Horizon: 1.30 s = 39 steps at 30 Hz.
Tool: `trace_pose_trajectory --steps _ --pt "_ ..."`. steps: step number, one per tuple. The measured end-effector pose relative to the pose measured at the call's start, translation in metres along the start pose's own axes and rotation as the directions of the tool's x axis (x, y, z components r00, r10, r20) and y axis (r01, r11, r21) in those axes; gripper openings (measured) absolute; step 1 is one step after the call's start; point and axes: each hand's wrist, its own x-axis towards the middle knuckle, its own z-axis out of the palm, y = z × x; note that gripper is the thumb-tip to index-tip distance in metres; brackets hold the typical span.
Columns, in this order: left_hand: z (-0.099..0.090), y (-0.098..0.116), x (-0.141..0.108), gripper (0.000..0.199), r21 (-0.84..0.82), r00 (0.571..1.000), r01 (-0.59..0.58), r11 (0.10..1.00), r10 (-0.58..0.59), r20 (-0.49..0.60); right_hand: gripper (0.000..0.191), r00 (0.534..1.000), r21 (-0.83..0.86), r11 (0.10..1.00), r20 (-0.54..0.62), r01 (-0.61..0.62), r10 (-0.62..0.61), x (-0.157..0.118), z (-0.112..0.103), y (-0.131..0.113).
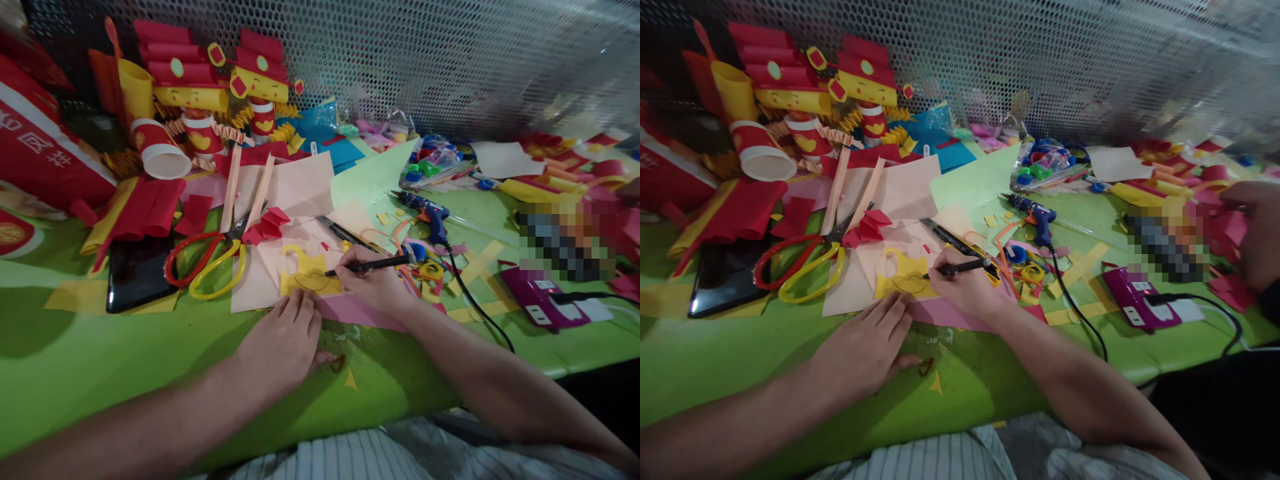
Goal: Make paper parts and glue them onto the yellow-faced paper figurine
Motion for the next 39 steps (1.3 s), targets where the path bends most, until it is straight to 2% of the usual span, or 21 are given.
trace_pose_trajectory --steps 9,21,29,39 --pt "0.0016 -0.0012 0.0004 0.058 0.034 1.000 -0.011 0.999 0.011 0.004 0.013 1.000 0.017 1.000 0.005 -0.008 0.008 -0.0009 -0.0006 0.0021" --pt "-0.0005 -0.0006 0.0008 0.058 -0.011 1.000 0.007 1.000 -0.007 0.028 0.013 1.000 -0.003 1.000 -0.005 -0.016 0.016 -0.0005 0.0005 -0.0010" --pt "0.0009 -0.0006 -0.0004 0.056 -0.071 1.000 0.006 0.997 -0.005 0.022 0.011 0.999 -0.051 0.998 -0.027 0.025 -0.026 -0.0002 0.0008 0.0006" --pt "0.0009 -0.0006 0.0015 0.059 0.017 1.000 -0.007 1.000 0.006 0.025 0.011 0.998 -0.014 0.999 -0.041 0.039 -0.039 -0.0006 0.0035 0.0067"
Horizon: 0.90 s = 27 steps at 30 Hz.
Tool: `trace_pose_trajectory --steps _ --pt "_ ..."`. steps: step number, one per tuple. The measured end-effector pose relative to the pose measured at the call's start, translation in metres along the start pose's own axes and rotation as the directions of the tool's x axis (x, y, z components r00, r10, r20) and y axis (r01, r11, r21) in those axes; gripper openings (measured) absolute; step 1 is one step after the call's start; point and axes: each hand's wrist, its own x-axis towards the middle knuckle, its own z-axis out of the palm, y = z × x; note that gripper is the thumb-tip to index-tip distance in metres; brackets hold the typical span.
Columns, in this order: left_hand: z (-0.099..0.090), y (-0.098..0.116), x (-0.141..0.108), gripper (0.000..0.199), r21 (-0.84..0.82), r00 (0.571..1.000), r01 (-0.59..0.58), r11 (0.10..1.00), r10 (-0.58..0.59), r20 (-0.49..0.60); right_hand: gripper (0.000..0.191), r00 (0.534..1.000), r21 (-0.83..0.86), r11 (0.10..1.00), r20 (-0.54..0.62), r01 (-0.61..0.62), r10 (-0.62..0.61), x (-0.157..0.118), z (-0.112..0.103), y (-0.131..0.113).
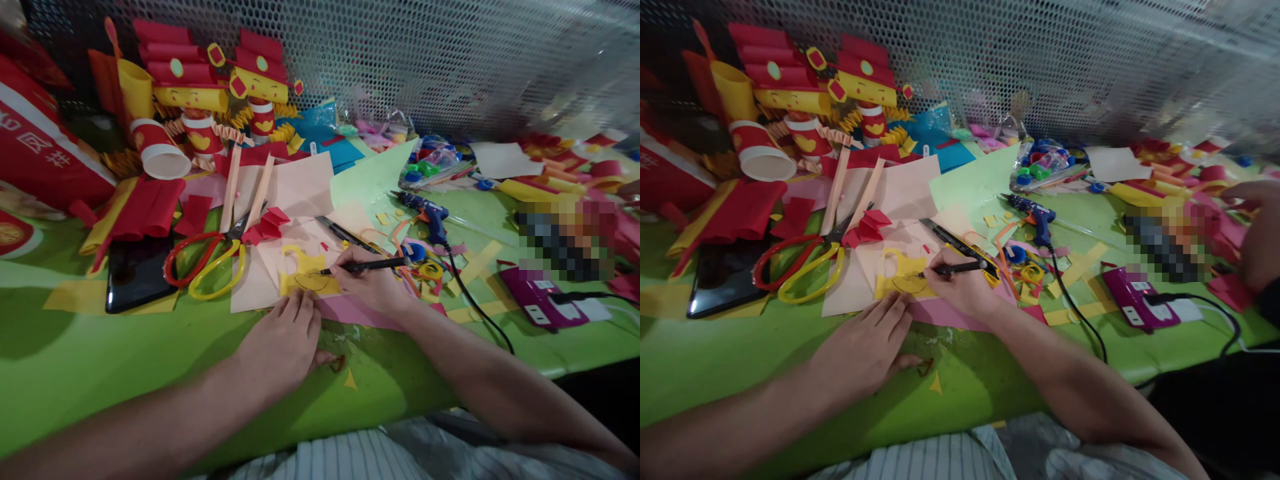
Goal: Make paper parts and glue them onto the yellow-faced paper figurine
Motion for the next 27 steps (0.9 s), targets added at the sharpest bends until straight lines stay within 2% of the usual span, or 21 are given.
trace_pose_trajectory --steps 22,27 --pt "0.000 0.000 -0.001 0.056 -0.065 1.000 0.008 0.998 -0.008 0.013 0.012 0.999 -0.003 1.000 0.035 0.011 -0.011 0.000 0.003 0.004" --pt "-0.002 0.000 0.001 0.056 -0.002 1.000 0.015 1.000 -0.015 0.016 0.019 0.999 0.087 0.996 -0.046 -0.025 0.029 0.003 -0.009 0.000"
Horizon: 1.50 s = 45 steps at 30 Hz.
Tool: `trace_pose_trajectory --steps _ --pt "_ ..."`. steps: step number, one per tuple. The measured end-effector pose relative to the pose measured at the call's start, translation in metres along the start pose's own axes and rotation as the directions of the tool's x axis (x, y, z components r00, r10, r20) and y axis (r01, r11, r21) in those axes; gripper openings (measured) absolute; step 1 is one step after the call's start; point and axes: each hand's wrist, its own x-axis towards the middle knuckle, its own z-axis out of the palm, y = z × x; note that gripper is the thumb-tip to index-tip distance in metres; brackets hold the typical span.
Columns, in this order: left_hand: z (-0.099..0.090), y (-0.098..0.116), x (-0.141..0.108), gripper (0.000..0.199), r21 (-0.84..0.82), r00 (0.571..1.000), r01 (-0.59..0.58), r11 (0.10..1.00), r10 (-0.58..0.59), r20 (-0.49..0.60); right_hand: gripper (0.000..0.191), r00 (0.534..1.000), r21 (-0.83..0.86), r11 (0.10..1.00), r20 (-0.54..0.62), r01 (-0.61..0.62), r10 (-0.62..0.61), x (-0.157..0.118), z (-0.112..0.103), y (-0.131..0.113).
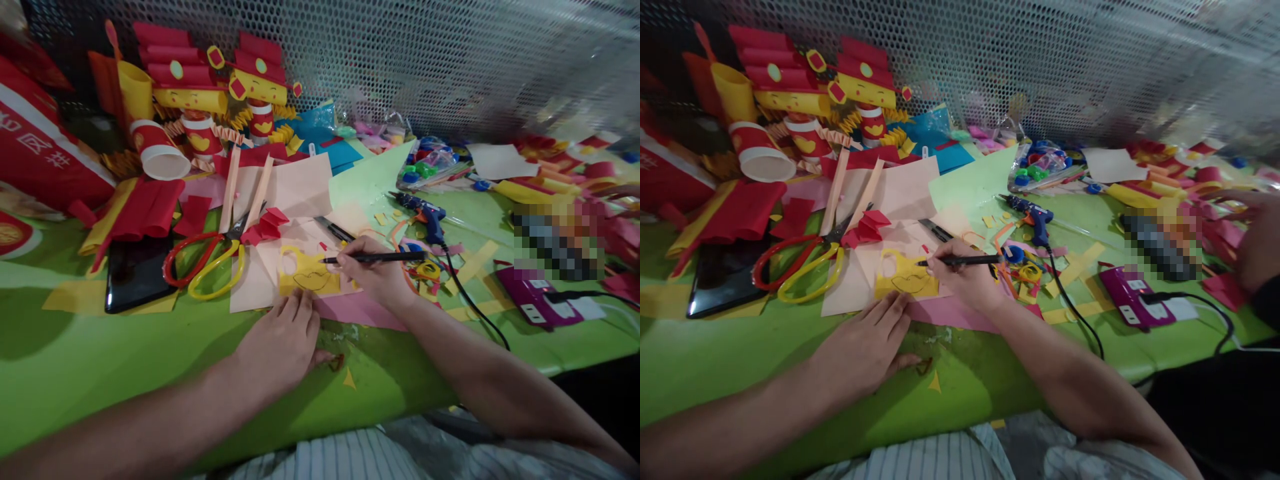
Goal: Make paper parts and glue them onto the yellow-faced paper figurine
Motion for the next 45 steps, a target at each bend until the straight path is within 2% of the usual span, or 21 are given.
trace_pose_trajectory --steps 4,11,13,16,19,23,27,31,33,37,41,45 --pt "0.001 0.000 -0.001 0.057 -0.003 1.000 -0.003 1.000 0.003 -0.020 0.020 0.995 0.006 0.999 -0.092 0.045 -0.045 0.003 -0.012 0.000" --pt "0.002 -0.001 0.000 0.057 0.000 1.000 -0.003 1.000 0.003 -0.019 0.015 0.986 -0.188 0.972 -0.063 0.141 -0.155 0.009 -0.019 0.000" --pt "0.000 -0.001 0.001 0.056 -0.015 1.000 -0.002 1.000 0.002 -0.030 0.012 0.969 -0.299 0.928 -0.035 0.223 -0.245 0.011 -0.022 0.003" --pt "-0.003 -0.001 0.002 0.057 -0.039 0.999 -0.004 0.999 0.002 -0.047 0.019 0.939 -0.478 0.815 0.075 0.328 -0.334 0.013 -0.028 0.008" --pt "-0.004 -0.001 0.003 0.057 -0.037 0.999 0.002 0.999 -0.004 -0.043 0.030 0.946 -0.655 0.686 0.167 0.317 -0.277 0.015 -0.033 0.011" --pt "-0.003 -0.004 0.004 0.053 -0.019 0.999 -0.015 1.000 0.014 -0.045 0.039 0.958 -0.786 0.551 0.199 0.281 -0.205 0.017 -0.033 0.011" --pt "-0.003 -0.008 0.006 0.042 -0.006 0.996 -0.037 0.999 0.037 -0.081 0.038 0.945 -0.808 0.514 0.154 0.288 -0.287 0.017 -0.027 0.006" --pt "-0.007 -0.011 0.009 0.033 -0.022 0.990 -0.036 0.999 0.033 -0.136 0.025 0.913 -0.768 0.513 0.227 0.382 -0.340 0.010 -0.019 -0.004" --pt "-0.009 -0.014 0.011 0.032 -0.007 0.983 0.016 1.000 -0.017 -0.184 0.024 0.911 -0.774 0.488 0.294 0.404 -0.288 0.006 -0.016 -0.009" --pt "-0.013 -0.024 0.016 0.026 0.024 0.954 0.219 0.975 -0.209 -0.215 0.032 0.915 -0.794 0.456 0.373 0.402 -0.158 0.004 -0.013 -0.017" --pt "-0.010 -0.036 0.021 0.026 0.032 0.904 0.406 0.913 -0.396 -0.158 0.038 0.901 -0.783 0.462 0.424 0.416 -0.093 0.001 -0.010 -0.020" --pt "-0.006 -0.044 0.023 0.030 0.005 0.891 0.449 0.893 -0.448 -0.073 0.046 0.867 -0.749 0.462 0.488 0.475 -0.100 -0.003 -0.007 -0.017"
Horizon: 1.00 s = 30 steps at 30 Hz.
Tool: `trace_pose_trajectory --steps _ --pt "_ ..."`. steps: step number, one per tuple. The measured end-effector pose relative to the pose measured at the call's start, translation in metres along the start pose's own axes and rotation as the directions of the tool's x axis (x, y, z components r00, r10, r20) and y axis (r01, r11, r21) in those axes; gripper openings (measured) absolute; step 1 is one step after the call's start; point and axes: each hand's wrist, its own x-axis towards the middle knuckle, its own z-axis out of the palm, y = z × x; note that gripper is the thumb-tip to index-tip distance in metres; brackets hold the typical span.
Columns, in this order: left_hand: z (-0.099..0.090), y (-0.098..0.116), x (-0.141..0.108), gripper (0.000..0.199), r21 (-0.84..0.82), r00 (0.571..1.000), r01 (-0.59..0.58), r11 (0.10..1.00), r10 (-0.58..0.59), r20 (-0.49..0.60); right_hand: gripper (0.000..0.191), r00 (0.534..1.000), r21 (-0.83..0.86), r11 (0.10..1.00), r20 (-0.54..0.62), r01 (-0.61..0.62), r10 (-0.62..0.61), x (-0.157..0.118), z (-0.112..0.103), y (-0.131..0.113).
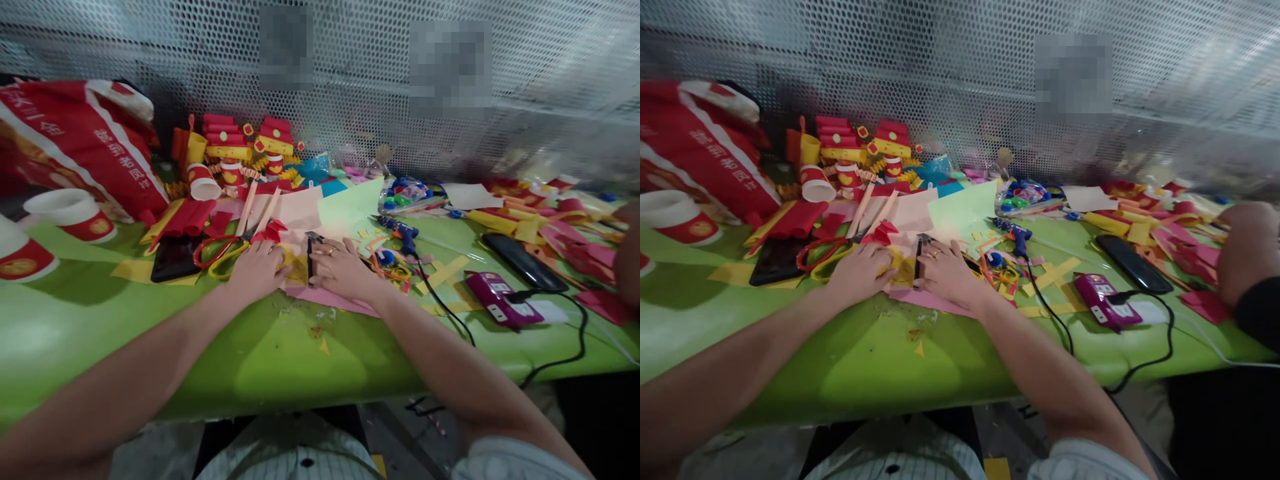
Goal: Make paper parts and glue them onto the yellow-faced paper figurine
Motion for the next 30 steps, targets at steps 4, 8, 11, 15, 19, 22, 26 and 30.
trace_pose_trajectory --steps 4,8,11,15,19,22,26,30 --pt "0.004 -0.002 0.003 0.034 -0.033 1.000 0.010 0.999 -0.009 0.025 0.043 0.997 0.003 0.997 0.007 0.082 -0.082 -0.001 0.004 0.000" --pt "0.006 -0.003 0.005 0.030 -0.044 0.998 0.062 0.997 -0.062 0.012 0.037 0.998 -0.019 0.998 -0.013 0.057 -0.057 0.002 0.004 0.001" --pt "0.006 -0.002 0.008 0.026 -0.073 0.995 0.095 0.993 -0.094 0.024 0.036 0.999 -0.027 1.000 -0.043 0.005 -0.006 0.004 0.004 0.003" --pt "0.006 0.000 0.015 0.020 -0.163 0.988 0.125 0.979 -0.107 0.112 0.034 0.995 -0.005 1.000 -0.096 0.002 -0.002 0.005 0.007 0.002" --pt "0.010 -0.002 0.024 0.010 -0.214 0.983 0.144 0.966 -0.115 0.142 0.034 0.997 0.031 0.998 -0.059 0.051 -0.049 0.004 0.009 -0.003" --pt "0.012 -0.006 0.027 0.011 -0.266 0.985 0.138 0.954 -0.105 0.135 0.031 0.998 0.038 0.998 -0.040 0.048 -0.046 0.004 0.009 -0.003" --pt "0.007 -0.013 0.023 0.013 -0.327 0.990 0.140 0.934 -0.128 0.058 0.029 0.994 0.084 0.996 -0.111 -0.011 0.021 0.007 0.011 0.004" --pt "-0.001 -0.020 0.014 0.013 -0.472 0.977 0.140 0.870 -0.198 -0.076 0.022 0.938 0.332 0.941 -0.303 -0.060 0.167 0.011 0.021 0.013"
